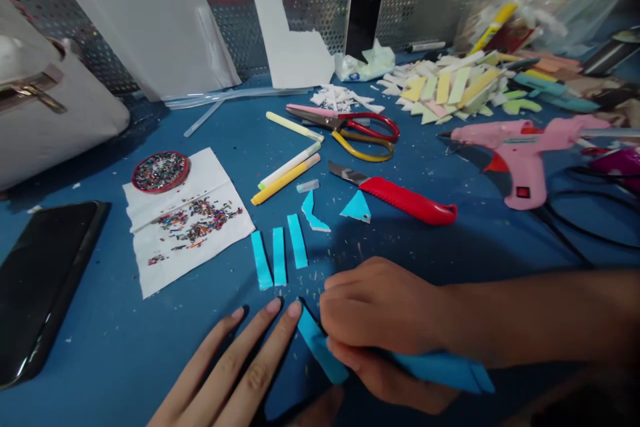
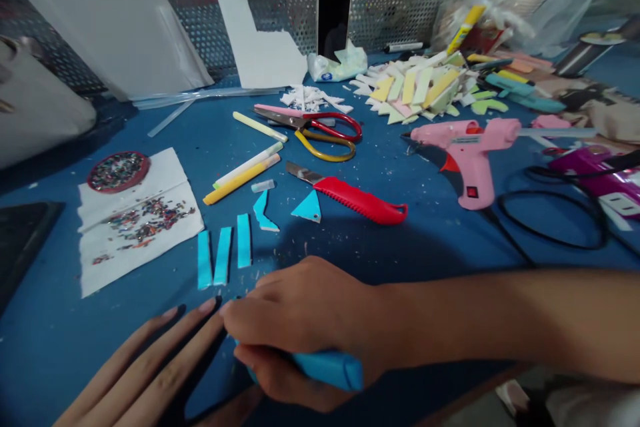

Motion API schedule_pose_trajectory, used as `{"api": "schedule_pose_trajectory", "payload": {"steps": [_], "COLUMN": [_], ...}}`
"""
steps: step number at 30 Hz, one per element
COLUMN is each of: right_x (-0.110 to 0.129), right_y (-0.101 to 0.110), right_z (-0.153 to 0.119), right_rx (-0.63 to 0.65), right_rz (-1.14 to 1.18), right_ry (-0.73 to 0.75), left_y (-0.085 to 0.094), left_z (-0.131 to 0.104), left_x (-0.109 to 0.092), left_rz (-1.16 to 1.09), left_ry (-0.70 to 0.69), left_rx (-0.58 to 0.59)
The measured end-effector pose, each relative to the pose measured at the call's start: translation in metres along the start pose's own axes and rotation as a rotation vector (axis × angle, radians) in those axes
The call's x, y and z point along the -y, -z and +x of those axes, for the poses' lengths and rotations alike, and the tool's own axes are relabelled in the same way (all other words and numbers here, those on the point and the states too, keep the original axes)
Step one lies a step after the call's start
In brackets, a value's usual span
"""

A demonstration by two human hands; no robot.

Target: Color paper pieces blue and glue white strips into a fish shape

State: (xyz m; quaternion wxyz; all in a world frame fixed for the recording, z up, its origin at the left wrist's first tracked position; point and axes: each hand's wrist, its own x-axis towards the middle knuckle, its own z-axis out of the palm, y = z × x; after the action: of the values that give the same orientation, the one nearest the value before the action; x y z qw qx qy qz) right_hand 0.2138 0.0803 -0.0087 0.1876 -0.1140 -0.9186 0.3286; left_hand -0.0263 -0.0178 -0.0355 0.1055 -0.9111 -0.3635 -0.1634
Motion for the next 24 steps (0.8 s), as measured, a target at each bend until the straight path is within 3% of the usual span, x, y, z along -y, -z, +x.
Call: {"api": "schedule_pose_trajectory", "payload": {"steps": [5,24], "right_x": [0.0012,0.0002], "right_y": [0.0005,-0.0036], "right_z": [0.0001,-0.0036], "right_rx": [-0.025,-0.008], "right_rz": [0.057,0.107], "right_ry": [0.026,0.063], "left_y": [0.0002,0.0029], "left_z": [-0.0007,-0.0022], "left_x": [0.0027,0.0015], "left_rz": [0.005,-0.008], "left_ry": [-0.095,-0.097], "left_rx": [0.018,0.042]}}
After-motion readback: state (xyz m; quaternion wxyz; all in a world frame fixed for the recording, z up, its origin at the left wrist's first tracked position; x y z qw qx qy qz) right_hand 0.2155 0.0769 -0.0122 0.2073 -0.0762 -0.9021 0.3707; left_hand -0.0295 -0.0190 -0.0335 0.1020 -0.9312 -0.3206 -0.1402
